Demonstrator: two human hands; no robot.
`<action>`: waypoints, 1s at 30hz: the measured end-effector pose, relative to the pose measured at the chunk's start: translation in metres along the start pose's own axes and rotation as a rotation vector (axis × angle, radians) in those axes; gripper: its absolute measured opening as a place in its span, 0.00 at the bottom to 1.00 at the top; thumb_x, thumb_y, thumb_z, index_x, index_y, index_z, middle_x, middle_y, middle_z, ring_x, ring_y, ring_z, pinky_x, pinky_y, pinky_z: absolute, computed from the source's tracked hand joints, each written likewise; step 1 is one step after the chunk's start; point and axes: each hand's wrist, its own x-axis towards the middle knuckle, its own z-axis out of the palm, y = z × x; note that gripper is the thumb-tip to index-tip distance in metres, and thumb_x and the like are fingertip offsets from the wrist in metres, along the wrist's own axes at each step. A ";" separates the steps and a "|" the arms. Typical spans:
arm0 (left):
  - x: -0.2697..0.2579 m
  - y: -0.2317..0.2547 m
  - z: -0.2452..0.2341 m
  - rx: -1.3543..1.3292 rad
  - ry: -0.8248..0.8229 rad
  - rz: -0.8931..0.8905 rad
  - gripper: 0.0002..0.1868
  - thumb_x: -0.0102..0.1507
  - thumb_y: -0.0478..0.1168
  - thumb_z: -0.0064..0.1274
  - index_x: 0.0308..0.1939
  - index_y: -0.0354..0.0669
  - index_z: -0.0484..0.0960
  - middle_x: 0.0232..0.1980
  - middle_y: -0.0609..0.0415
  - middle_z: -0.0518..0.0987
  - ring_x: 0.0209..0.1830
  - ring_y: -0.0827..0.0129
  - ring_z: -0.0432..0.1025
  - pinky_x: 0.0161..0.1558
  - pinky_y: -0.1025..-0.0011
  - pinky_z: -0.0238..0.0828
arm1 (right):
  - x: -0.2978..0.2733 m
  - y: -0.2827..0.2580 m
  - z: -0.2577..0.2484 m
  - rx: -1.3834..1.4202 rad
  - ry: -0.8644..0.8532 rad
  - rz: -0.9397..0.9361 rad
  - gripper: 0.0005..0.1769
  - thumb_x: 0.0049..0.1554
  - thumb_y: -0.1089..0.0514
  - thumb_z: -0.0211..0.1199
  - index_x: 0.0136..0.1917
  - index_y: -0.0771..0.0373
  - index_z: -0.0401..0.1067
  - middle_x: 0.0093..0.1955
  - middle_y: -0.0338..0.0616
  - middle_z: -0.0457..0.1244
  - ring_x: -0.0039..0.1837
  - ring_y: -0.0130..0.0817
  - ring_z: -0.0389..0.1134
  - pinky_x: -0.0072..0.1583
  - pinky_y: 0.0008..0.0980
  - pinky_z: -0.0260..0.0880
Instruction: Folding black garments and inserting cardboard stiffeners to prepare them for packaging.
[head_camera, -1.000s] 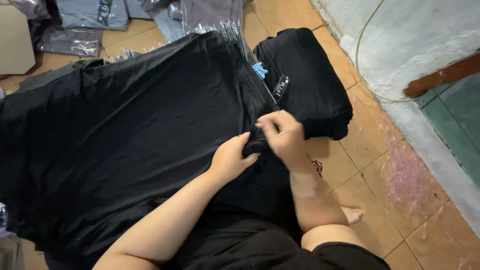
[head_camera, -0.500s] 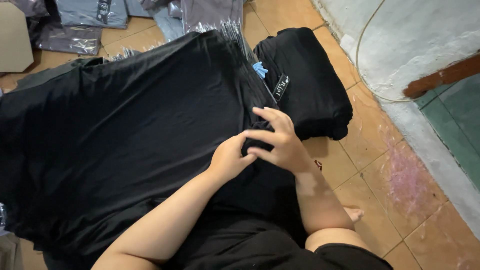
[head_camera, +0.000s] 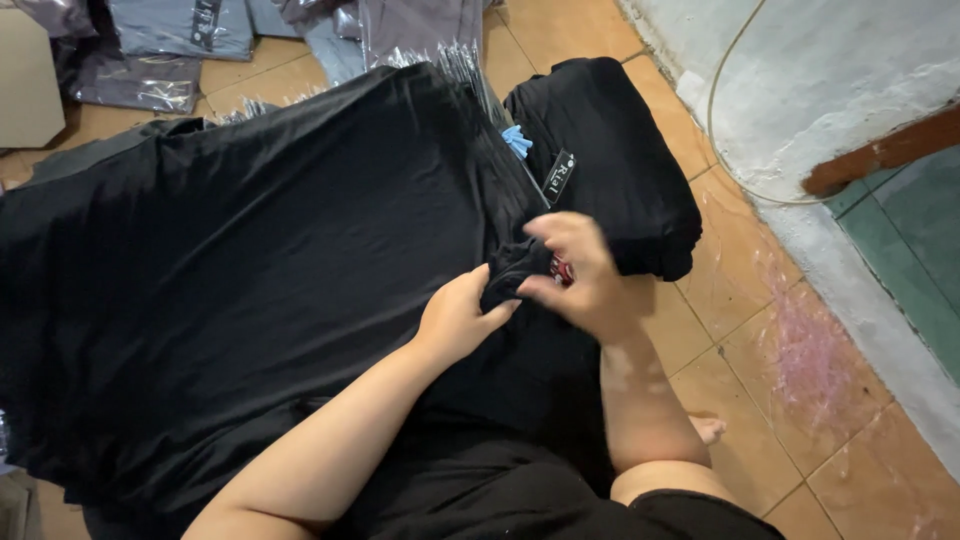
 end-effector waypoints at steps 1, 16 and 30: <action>-0.001 0.002 -0.001 0.019 0.000 -0.001 0.18 0.63 0.49 0.57 0.48 0.41 0.76 0.41 0.43 0.79 0.48 0.48 0.77 0.45 0.59 0.75 | -0.001 -0.004 0.004 -0.017 -0.105 -0.014 0.18 0.55 0.49 0.73 0.53 0.60 0.76 0.57 0.46 0.68 0.57 0.44 0.69 0.53 0.38 0.71; -0.034 0.001 0.037 0.140 -0.355 0.835 0.38 0.59 0.53 0.57 0.72 0.50 0.65 0.73 0.38 0.66 0.70 0.39 0.64 0.63 0.30 0.53 | -0.033 0.043 -0.021 0.192 -0.461 0.607 0.42 0.50 0.44 0.66 0.73 0.63 0.62 0.50 0.42 0.61 0.50 0.31 0.59 0.52 0.27 0.55; -0.092 -0.075 -0.128 0.882 0.582 0.347 0.32 0.57 0.45 0.62 0.66 0.61 0.75 0.60 0.44 0.79 0.54 0.40 0.77 0.42 0.45 0.77 | -0.005 0.054 0.002 -0.496 -0.096 0.143 0.29 0.55 0.66 0.61 0.70 0.60 0.69 0.69 0.62 0.61 0.73 0.57 0.60 0.74 0.51 0.56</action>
